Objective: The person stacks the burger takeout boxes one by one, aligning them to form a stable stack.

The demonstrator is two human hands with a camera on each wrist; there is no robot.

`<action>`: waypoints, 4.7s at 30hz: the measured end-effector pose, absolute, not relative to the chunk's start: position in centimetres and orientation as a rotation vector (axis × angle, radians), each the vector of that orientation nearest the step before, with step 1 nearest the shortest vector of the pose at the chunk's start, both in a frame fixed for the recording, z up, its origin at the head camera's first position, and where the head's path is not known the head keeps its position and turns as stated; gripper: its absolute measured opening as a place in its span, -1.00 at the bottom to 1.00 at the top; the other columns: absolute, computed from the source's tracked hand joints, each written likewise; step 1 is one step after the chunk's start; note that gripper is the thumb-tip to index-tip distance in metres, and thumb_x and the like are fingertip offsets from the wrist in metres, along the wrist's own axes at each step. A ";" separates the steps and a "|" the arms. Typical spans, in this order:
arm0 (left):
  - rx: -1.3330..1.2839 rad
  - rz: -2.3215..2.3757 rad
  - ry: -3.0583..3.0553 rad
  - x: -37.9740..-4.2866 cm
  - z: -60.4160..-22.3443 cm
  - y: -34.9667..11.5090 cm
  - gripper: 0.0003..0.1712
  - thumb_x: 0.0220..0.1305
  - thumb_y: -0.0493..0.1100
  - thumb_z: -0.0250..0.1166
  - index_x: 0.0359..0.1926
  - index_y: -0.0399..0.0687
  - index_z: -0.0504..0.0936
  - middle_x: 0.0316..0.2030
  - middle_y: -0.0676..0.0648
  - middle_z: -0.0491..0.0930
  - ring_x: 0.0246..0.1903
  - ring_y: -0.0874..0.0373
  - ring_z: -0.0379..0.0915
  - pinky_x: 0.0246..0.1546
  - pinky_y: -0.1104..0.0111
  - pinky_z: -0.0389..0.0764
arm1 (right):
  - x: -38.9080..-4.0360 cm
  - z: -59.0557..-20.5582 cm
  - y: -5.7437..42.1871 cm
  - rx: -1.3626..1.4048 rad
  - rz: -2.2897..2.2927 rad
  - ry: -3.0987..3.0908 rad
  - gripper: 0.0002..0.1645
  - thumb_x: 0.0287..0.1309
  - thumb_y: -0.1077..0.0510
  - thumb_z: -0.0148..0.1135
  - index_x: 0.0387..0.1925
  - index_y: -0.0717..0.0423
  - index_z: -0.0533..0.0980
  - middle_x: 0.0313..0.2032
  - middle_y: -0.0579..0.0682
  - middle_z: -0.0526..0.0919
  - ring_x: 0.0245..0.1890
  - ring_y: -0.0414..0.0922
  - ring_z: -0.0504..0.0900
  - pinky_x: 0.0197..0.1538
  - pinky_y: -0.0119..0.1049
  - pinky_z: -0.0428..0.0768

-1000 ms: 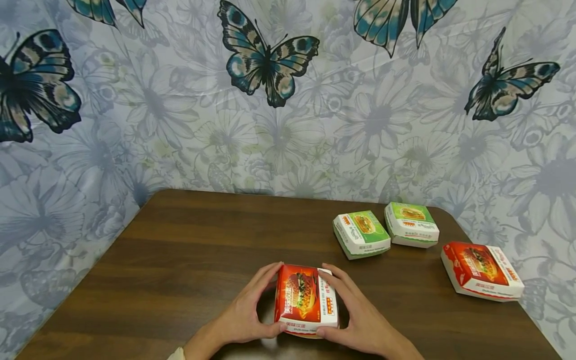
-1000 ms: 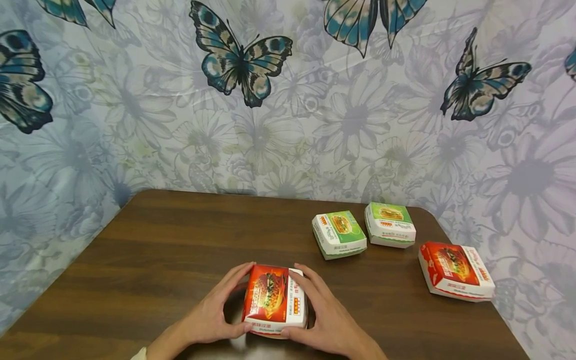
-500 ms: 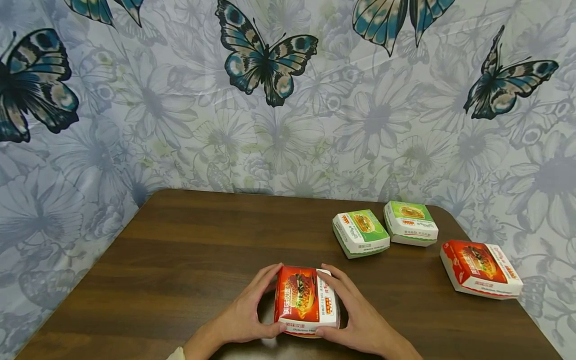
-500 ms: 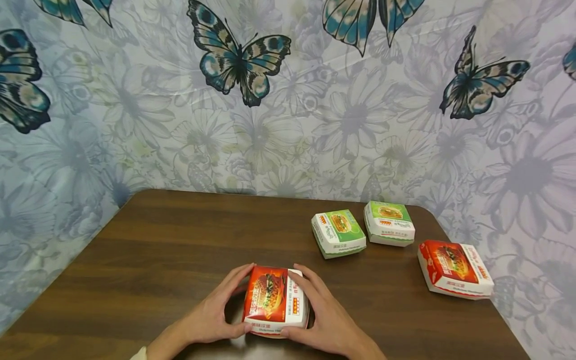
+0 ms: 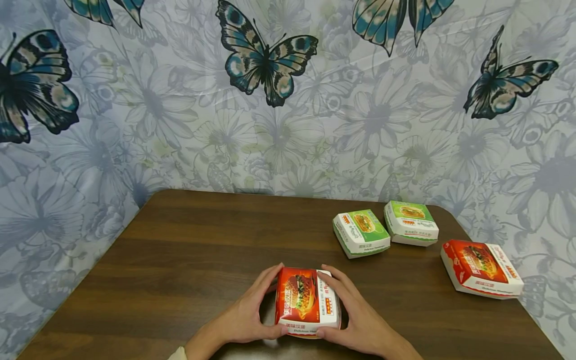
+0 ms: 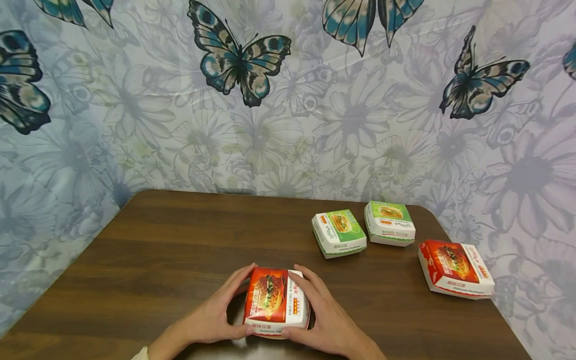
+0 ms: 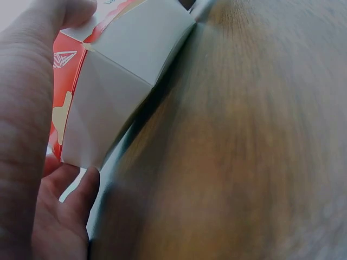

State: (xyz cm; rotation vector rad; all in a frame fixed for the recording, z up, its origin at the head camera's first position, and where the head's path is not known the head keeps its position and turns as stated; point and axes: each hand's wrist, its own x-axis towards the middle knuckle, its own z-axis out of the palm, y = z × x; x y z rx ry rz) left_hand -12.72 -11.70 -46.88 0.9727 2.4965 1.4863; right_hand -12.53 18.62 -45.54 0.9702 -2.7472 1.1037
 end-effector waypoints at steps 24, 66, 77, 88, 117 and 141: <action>0.950 1.495 2.479 -12.7 -47.0 -11.8 0.27 0.12 0.17 0.57 0.64 0.34 -0.10 0.52 0.12 0.09 0.40 0.01 0.33 0.44 0.13 0.36 | -13.1 -45.5 19.2 1.041 1.232 -2.602 0.14 0.10 -0.06 0.51 0.61 -0.20 0.09 0.59 -0.09 0.08 0.52 -0.18 0.16 0.39 -0.07 0.41; 0.883 1.476 2.453 -12.8 -46.5 -11.8 0.27 0.12 0.20 0.56 0.65 0.13 -0.04 0.51 0.15 0.10 0.37 0.06 0.36 0.44 0.09 0.36 | -17.3 -45.9 23.0 0.159 1.190 -2.391 0.16 0.09 0.13 0.56 0.60 0.03 0.09 0.53 0.19 0.14 0.50 0.14 0.15 0.47 -0.43 0.11; 0.884 1.488 2.445 -12.8 -46.6 -11.9 0.25 0.12 0.20 0.56 0.63 0.37 -0.07 0.51 0.15 0.10 0.37 0.06 0.37 0.44 0.10 0.35 | -18.2 -45.8 23.6 0.021 1.193 -2.417 0.20 0.10 -0.01 0.55 0.60 0.09 0.04 0.53 0.24 0.11 0.51 0.21 0.11 0.44 0.32 0.20; 0.888 1.468 2.470 -12.8 -46.6 -11.8 0.27 0.11 0.22 0.56 0.65 0.18 -0.05 0.51 0.14 0.11 0.36 0.09 0.37 0.43 0.11 0.37 | -19.2 -45.6 23.7 -0.123 1.250 -2.547 0.36 0.17 -0.21 0.47 0.66 0.04 -0.22 0.59 0.26 -0.06 0.58 0.23 -0.04 0.49 0.34 0.11; 0.788 1.403 2.505 -12.6 -46.2 -11.8 0.28 0.07 0.30 0.54 0.64 0.37 -0.06 0.53 0.20 0.07 0.39 0.15 0.26 0.38 -0.09 0.37 | -21.6 -45.9 22.6 -0.176 1.227 -2.614 0.56 0.07 -0.28 0.51 0.65 0.11 -0.39 0.60 0.30 -0.17 0.59 0.27 -0.14 0.51 0.33 0.06; 0.875 1.465 2.477 -12.7 -46.7 -11.8 0.27 0.11 0.20 0.56 0.64 0.33 -0.08 0.51 0.18 0.10 0.35 0.13 0.37 0.42 0.09 0.37 | -21.4 -45.9 22.8 -0.156 1.219 -2.622 0.54 0.11 -0.24 0.50 0.63 0.17 -0.40 0.59 0.35 -0.16 0.57 0.32 -0.11 0.49 0.35 0.07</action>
